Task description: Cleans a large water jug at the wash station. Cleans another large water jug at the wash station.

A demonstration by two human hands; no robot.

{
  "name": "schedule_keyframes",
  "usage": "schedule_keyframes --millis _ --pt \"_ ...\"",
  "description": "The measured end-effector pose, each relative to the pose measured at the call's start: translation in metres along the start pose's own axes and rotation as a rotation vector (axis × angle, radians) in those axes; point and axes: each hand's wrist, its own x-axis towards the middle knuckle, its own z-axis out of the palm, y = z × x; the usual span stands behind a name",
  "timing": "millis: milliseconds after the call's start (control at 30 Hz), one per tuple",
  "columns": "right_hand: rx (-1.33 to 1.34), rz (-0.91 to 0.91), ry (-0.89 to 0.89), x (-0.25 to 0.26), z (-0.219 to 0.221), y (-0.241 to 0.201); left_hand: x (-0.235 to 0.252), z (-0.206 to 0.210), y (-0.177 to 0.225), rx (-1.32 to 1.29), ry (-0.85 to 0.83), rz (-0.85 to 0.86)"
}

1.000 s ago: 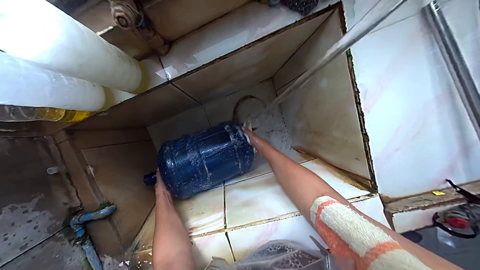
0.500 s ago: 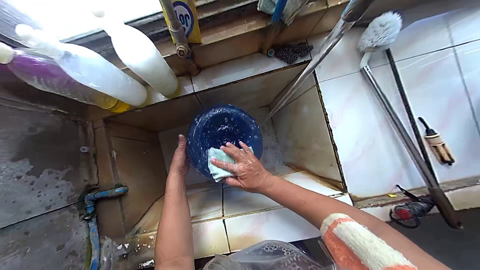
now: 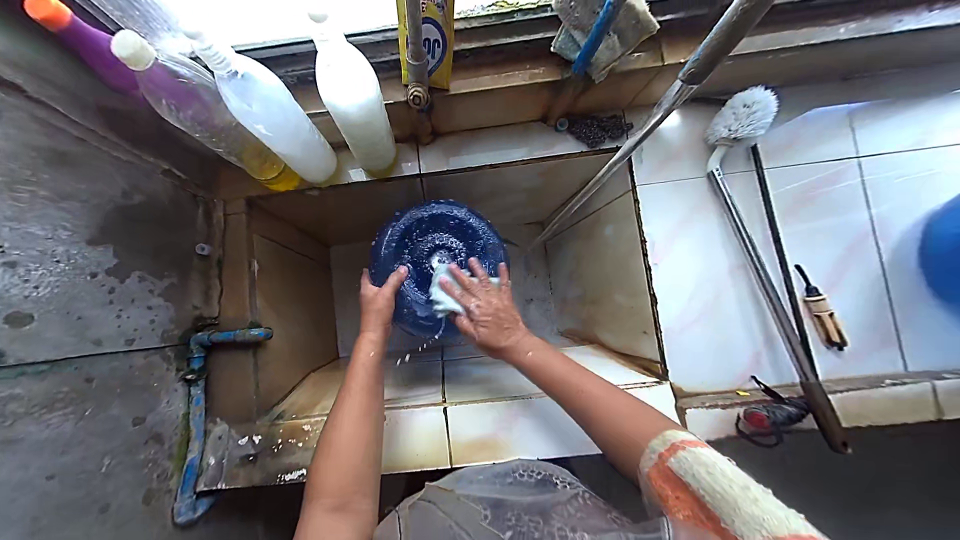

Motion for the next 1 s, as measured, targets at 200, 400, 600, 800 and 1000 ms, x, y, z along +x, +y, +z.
schedule_keyframes --millis 200,400,600,800,1000 --pt "-0.115 0.416 -0.053 0.07 -0.019 0.036 -0.01 -0.005 -0.008 0.151 -0.259 0.062" --pt "-0.127 0.003 -0.094 0.082 -0.001 -0.027 -0.013 0.0 0.008 0.417 -0.309 0.32" --pt "-0.184 0.222 -0.093 0.102 -0.014 -0.001 -0.057 0.011 -0.028 0.292 -0.115 0.103" --pt "-0.166 0.013 -0.151 0.09 -0.003 -0.032 -0.035 0.003 -0.009 0.474 -0.153 0.279" --pt "-0.198 0.141 -0.089 0.097 -0.01 -0.018 -0.047 0.005 -0.023 0.257 -0.235 -0.025"
